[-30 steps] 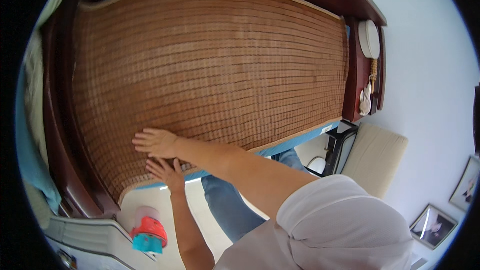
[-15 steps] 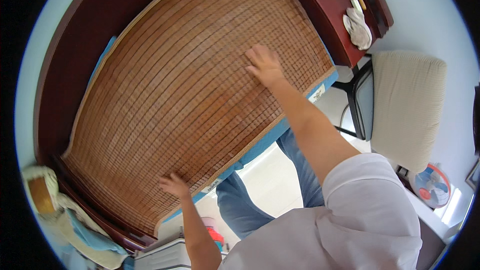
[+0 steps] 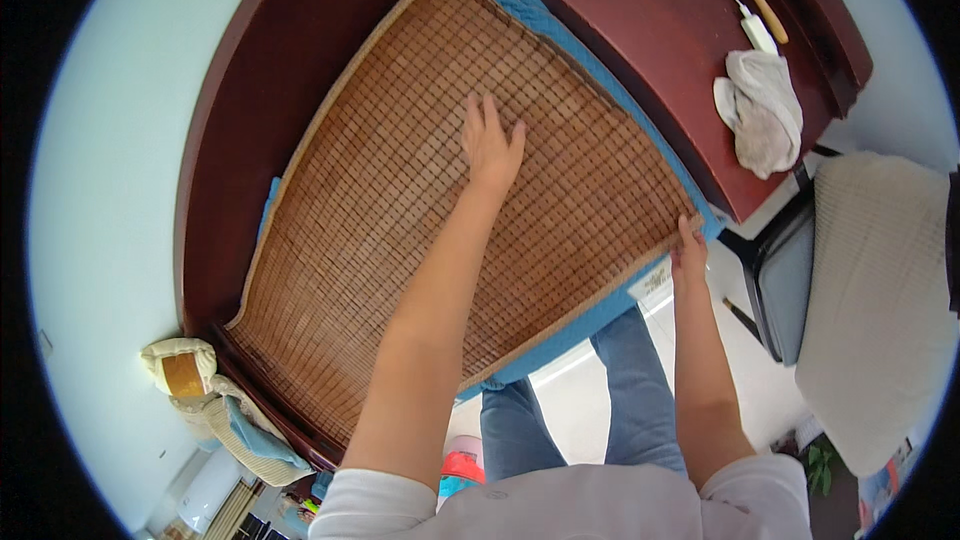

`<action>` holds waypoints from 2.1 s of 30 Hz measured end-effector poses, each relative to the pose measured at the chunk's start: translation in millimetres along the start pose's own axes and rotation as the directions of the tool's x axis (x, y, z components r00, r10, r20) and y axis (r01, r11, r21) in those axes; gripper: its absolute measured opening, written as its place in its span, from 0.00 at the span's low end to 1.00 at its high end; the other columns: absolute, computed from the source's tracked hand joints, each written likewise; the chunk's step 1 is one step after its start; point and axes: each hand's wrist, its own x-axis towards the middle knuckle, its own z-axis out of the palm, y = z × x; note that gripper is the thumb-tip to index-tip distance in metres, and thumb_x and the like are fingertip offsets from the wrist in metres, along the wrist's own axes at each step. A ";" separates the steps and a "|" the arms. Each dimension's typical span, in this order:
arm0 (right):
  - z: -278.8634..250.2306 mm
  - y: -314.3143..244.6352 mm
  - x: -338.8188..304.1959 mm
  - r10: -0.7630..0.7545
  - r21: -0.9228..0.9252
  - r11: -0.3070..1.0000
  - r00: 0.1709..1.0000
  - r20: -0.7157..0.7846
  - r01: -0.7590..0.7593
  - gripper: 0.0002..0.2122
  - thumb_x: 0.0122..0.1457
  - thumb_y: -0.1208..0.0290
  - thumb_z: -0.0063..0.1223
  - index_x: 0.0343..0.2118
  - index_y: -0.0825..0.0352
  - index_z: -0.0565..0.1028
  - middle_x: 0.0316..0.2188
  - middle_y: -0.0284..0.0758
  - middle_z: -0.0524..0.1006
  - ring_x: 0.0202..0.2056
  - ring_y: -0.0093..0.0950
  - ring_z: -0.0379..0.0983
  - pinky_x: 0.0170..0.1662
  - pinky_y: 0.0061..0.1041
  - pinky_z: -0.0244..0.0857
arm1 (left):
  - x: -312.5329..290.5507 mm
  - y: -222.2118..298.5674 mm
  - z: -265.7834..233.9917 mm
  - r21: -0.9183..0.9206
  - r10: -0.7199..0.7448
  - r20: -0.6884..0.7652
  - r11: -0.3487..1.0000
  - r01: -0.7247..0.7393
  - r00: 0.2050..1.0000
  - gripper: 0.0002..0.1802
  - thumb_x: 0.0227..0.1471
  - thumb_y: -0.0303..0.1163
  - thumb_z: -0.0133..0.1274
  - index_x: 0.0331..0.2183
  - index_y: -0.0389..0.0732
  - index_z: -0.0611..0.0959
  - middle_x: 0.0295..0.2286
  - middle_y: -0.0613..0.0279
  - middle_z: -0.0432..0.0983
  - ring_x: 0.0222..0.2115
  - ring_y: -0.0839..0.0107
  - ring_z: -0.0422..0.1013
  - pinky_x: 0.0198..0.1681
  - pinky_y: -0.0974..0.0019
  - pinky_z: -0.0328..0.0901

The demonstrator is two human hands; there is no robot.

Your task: The person arranges bedding on a wooden bed frame. They place a blue mattress pad, wipe the headboard with a cloth, lay a woven mat, and then place pillows and a decorative throw on top.

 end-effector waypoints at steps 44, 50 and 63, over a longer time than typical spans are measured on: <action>10.3 -26.4 -45.6 -0.699 -0.667 0.419 0.688 0.196 0.616 0.09 0.59 0.72 0.47 0.40 0.69 0.64 0.38 0.36 0.65 0.40 0.29 0.61 0.47 0.29 0.56 | 223.2 15.0 22.9 0.077 0.239 -0.619 0.967 -0.245 0.749 0.26 0.58 0.46 0.33 0.50 0.38 0.68 0.49 0.52 0.64 0.51 0.51 0.57 0.57 0.49 0.48; 256.4 -65.9 -61.5 -0.434 -0.273 -0.258 0.141 0.890 0.927 0.22 0.55 0.69 0.51 0.53 0.66 0.64 0.57 0.42 0.59 0.59 0.41 0.52 0.58 0.40 0.48 | 241.1 10.8 29.3 0.323 0.139 -0.304 0.946 -0.035 0.943 0.31 0.59 0.46 0.25 0.62 0.47 0.46 0.62 0.58 0.36 0.62 0.50 0.33 0.60 0.41 0.27; 384.3 -77.2 12.2 -0.288 -0.129 -0.496 -0.023 0.957 0.859 0.24 0.59 0.66 0.37 0.59 0.65 0.57 0.61 0.35 0.54 0.63 0.32 0.46 0.64 0.32 0.40 | 259.5 4.4 5.3 0.246 0.164 -0.560 0.969 -0.026 0.812 0.31 0.54 0.49 0.37 0.57 0.46 0.62 0.59 0.58 0.51 0.59 0.49 0.44 0.60 0.38 0.32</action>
